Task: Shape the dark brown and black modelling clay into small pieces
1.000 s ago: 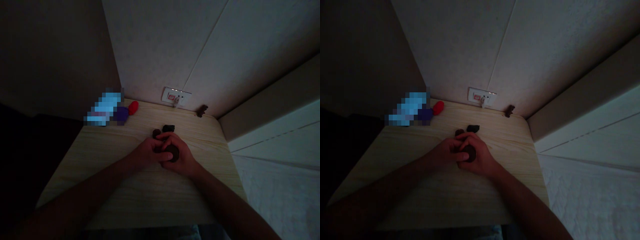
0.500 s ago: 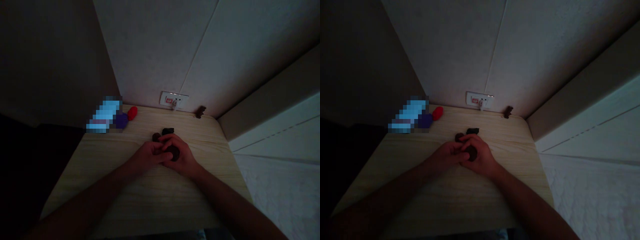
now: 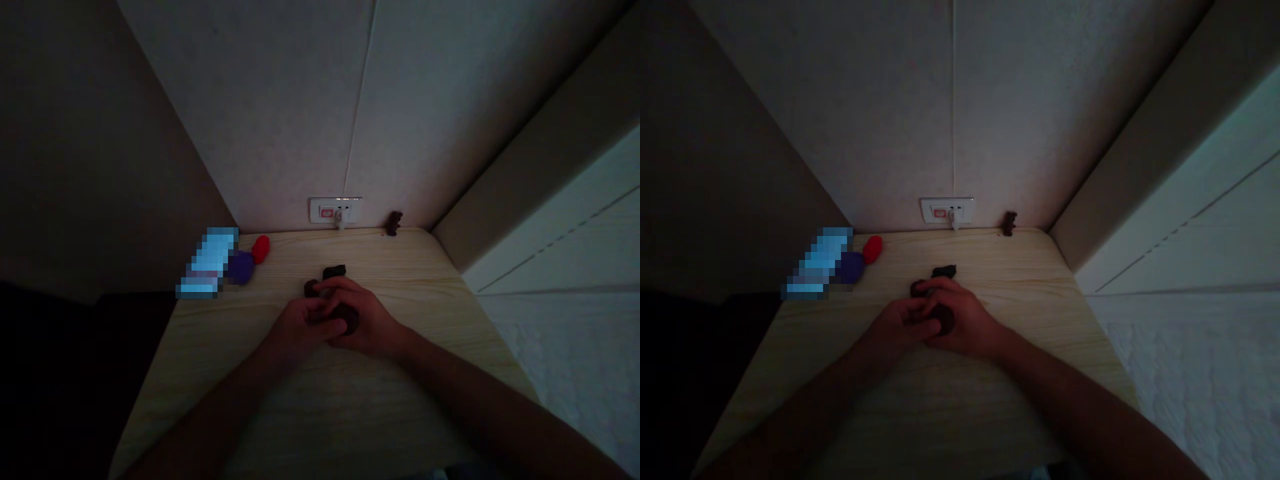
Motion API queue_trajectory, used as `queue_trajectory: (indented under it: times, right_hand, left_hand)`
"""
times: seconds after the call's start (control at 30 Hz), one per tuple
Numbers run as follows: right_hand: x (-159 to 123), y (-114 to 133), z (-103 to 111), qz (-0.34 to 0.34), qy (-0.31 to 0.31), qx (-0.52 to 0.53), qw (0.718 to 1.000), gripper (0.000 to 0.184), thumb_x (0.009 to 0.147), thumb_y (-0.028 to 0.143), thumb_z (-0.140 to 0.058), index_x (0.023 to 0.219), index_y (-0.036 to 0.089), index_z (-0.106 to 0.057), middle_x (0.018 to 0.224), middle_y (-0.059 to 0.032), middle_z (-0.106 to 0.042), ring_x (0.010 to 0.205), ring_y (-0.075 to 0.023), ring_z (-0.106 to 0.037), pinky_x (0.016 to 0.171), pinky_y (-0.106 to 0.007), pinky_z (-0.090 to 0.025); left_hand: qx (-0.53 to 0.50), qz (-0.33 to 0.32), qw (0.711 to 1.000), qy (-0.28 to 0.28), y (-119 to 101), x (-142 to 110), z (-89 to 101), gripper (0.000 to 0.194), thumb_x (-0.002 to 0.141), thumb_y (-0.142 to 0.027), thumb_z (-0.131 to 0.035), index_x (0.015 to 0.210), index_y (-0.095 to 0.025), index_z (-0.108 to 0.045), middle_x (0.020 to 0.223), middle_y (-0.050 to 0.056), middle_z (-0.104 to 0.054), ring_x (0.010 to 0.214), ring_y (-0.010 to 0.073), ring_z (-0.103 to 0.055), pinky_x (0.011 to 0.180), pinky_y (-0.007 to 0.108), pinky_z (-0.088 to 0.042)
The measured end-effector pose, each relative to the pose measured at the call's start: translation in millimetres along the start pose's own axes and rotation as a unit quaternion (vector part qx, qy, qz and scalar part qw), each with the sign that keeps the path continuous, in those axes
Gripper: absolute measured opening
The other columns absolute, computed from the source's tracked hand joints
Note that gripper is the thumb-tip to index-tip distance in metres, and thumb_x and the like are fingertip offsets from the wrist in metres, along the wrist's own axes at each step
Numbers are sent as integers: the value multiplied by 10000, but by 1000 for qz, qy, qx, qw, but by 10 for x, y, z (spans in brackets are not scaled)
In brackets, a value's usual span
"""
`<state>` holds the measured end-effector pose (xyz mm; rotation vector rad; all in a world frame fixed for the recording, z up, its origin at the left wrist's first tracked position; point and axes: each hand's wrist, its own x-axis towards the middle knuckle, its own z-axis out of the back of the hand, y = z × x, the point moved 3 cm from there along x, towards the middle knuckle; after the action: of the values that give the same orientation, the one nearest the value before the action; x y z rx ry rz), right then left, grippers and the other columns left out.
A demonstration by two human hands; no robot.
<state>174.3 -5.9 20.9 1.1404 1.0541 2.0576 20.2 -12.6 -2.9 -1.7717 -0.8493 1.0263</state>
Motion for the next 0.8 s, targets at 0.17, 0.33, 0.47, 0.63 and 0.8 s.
queue_trajectory:
  times: [0.17,0.33,0.47,0.63,0.8]
  right_hand:
    - [-7,13,-25,26,-23,-56,998,359,715,197,-870,996,222,-648,1363,-147,-603,1256,-294,-624,1018,-434,-537]
    - [49,72,56,23,77,-22,997,412,731,260,-896,1097,218,-712,1384,-131,-589,1274,-277,-619,1085,-430,-509]
    - [47,56,25,10,107,20,994,345,720,249,-902,1031,219,-755,1345,-106,-614,1277,-279,-613,1099,-439,-496]
    - [15,5,-30,-4,-27,15,1000,306,712,240,-893,961,216,-718,1332,-121,-601,1212,-274,-636,1036,-442,-528]
    - [35,20,-2,-4,7,19,1000,405,680,277,-926,998,212,-684,1327,-129,-594,1229,-277,-627,1055,-446,-505]
  left_hand:
    - [2,-15,999,-45,-25,-8,-12,298,619,-285,-913,850,-140,-795,821,40,-784,743,184,-698,705,271,-493]
    - [55,10,998,-28,-59,-29,56,275,596,-266,-916,807,-141,-792,753,22,-760,668,161,-660,631,254,-459]
    - [75,15,997,-3,-51,-37,70,304,592,-261,-930,837,-148,-789,794,26,-767,714,171,-675,672,264,-476]
    - [8,-7,1000,-6,-16,-22,-5,259,684,-346,-886,817,-153,-775,791,9,-743,722,144,-651,683,243,-468]
    - [-2,12,1000,-4,-33,-29,-11,264,683,-345,-873,826,-151,-765,774,9,-737,685,139,-641,648,241,-458]
